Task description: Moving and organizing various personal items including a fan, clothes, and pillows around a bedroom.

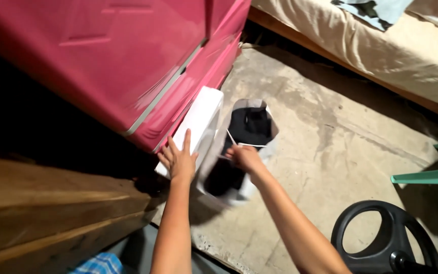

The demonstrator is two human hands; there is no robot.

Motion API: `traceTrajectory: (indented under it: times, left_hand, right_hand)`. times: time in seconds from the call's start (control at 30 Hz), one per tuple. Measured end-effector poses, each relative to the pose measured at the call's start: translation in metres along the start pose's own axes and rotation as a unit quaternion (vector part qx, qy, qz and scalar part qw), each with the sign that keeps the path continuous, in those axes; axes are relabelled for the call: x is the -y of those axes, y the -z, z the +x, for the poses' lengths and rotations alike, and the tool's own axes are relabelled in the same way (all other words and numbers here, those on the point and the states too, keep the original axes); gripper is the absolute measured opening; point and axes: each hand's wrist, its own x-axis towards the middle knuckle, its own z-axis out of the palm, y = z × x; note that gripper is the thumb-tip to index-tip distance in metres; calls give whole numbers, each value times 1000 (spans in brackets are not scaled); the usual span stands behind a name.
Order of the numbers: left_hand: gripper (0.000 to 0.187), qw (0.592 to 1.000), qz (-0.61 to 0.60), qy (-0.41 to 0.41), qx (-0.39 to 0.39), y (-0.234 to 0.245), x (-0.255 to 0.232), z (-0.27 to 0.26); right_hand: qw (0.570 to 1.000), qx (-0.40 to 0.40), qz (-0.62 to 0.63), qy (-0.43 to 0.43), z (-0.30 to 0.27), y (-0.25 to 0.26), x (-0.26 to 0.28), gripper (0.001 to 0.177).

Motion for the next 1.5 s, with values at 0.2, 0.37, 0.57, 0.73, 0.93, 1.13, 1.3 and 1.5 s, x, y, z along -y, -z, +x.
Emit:
traceTrajectory:
  times: [0.2, 0.37, 0.57, 0.73, 0.93, 1.13, 1.3, 1.5]
  left_hand:
    - [94, 998, 11, -35, -47, 10, 12, -7]
    - [96, 993, 4, -58, -98, 34, 5, -44]
    - [86, 977, -160, -43, -131, 85, -13, -153]
    - [77, 952, -250, 13, -177, 125, 11, -251]
    - [64, 889, -325, 40, -320, 185, 85, -338]
    - [54, 811, -353, 111, -453, 258, 221, -463]
    - [56, 736, -437, 170, -489, 281, 359, -621]
    - [54, 671, -488, 287, -478, 305, 439, -774]
  right_hand:
    - [976, 78, -190, 73, 84, -54, -58, 25]
    - [889, -127, -425, 115, 72, -44, -47, 64]
    - [928, -157, -337, 0, 49, -16, -54, 97]
    - [883, -156, -439, 53, -51, -28, -51, 83]
    - [907, -21, -391, 154, -205, -143, -42, 77]
    - [895, 149, -321, 271, -349, -277, -89, 83]
    - [892, 223, -329, 217, -471, -336, -163, 88]
    - [816, 195, -435, 327, -522, -341, -249, 79]
